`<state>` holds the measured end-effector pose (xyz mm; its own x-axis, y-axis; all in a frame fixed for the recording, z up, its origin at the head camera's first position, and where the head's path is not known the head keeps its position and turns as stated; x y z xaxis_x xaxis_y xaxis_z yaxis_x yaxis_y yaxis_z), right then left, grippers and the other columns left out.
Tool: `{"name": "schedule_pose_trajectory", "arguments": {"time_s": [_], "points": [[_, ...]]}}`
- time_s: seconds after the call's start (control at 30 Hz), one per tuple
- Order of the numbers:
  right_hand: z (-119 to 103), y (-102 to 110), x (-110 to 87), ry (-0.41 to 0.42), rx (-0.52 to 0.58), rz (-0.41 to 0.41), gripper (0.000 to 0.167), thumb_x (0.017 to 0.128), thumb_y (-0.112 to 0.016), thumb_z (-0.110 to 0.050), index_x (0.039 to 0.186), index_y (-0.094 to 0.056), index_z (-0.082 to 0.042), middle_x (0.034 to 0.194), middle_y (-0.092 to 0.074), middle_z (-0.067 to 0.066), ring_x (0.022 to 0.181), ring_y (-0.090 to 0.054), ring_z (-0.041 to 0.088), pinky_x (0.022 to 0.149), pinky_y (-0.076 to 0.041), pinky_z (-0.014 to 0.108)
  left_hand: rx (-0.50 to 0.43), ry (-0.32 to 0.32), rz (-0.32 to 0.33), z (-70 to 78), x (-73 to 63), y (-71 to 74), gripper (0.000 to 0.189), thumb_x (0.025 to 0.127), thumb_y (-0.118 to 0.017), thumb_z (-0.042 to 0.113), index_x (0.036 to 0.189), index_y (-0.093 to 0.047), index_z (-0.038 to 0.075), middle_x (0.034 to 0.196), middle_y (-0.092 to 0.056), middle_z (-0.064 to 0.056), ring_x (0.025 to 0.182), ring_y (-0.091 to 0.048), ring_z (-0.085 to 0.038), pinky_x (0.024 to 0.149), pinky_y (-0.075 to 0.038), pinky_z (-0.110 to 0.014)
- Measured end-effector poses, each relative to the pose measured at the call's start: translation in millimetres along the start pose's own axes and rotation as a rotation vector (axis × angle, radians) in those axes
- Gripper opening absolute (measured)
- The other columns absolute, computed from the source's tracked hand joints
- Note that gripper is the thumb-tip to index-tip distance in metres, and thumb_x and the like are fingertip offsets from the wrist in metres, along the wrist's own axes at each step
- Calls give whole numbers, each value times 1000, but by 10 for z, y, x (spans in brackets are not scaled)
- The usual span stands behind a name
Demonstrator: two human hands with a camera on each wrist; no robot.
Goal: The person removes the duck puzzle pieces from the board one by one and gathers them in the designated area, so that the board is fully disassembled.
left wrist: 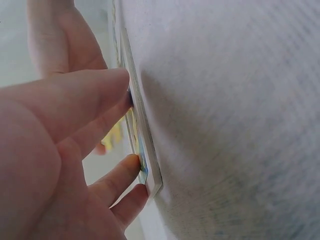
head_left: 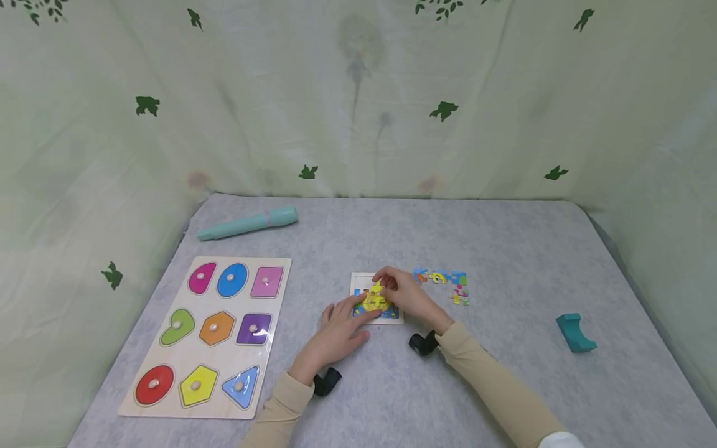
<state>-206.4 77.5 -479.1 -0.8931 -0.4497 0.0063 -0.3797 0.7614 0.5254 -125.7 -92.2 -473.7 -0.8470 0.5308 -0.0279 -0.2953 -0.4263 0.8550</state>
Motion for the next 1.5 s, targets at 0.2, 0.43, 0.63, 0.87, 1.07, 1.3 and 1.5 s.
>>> {"name": "schedule_pose_trajectory", "arguments": {"time_s": [0.2,0.43,0.63,0.87,1.07,1.3,1.5], "points": [[77,258,-85,-42,35,48,22,85,-61,2,106,-63,-2,87,-57,5,76,-51,19,67,-43,30,6,-3,10,-3,3,-9,41,95,-60,21,136,-56,18,151,-29,-15,137,-26,-36,102,-16,-65],[296,618,-295,-88,29,65,17,86,-62,3,103,-62,2,86,-56,8,74,-50,20,62,-43,27,7,-15,22,-4,0,-7,41,95,-60,19,135,-56,18,150,-30,-15,136,-26,-36,101,-17,-65],[442,838,-463,-132,-51,79,16,86,-61,2,102,-63,0,85,-56,8,72,-50,20,60,-43,29,-13,-7,20,4,-7,0,41,95,-60,17,135,-56,16,150,-30,-17,137,-25,-37,102,-15,-64],[532,908,-526,-134,-105,77,15,87,-61,3,103,-62,1,85,-57,7,71,-50,19,60,-42,30,-27,-1,19,-5,-6,-7,41,95,-60,18,136,-56,18,151,-29,-15,137,-24,-35,102,-14,-64],[540,883,-522,-144,-202,105,14,86,-62,3,100,-64,-1,82,-56,5,72,-51,18,62,-42,30,-26,7,15,-12,-6,-16,41,95,-59,19,136,-56,19,151,-29,-14,137,-24,-34,103,-14,-64],[522,849,-503,-121,-279,92,14,86,-62,6,98,-65,-1,82,-56,4,73,-50,18,64,-42,32,-29,4,20,-8,-9,-22,41,95,-60,18,136,-56,17,151,-29,-16,137,-24,-36,102,-14,-64],[514,837,-491,-113,-317,76,13,85,-61,7,95,-64,-1,83,-56,5,74,-50,19,65,-43,33,-28,-2,22,-21,-7,-31,42,95,-60,17,136,-56,17,150,-29,-16,137,-24,-35,102,-14,-63]]}}
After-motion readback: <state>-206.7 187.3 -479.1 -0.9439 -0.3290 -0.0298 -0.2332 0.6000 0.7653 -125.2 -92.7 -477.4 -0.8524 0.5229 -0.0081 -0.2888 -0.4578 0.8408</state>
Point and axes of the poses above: each hand's wrist, its own x-axis towards the middle knuckle, its own y-axis out of the back of the hand, z = x × y, the point moved 3 cm from there along x, towards the middle knuckle
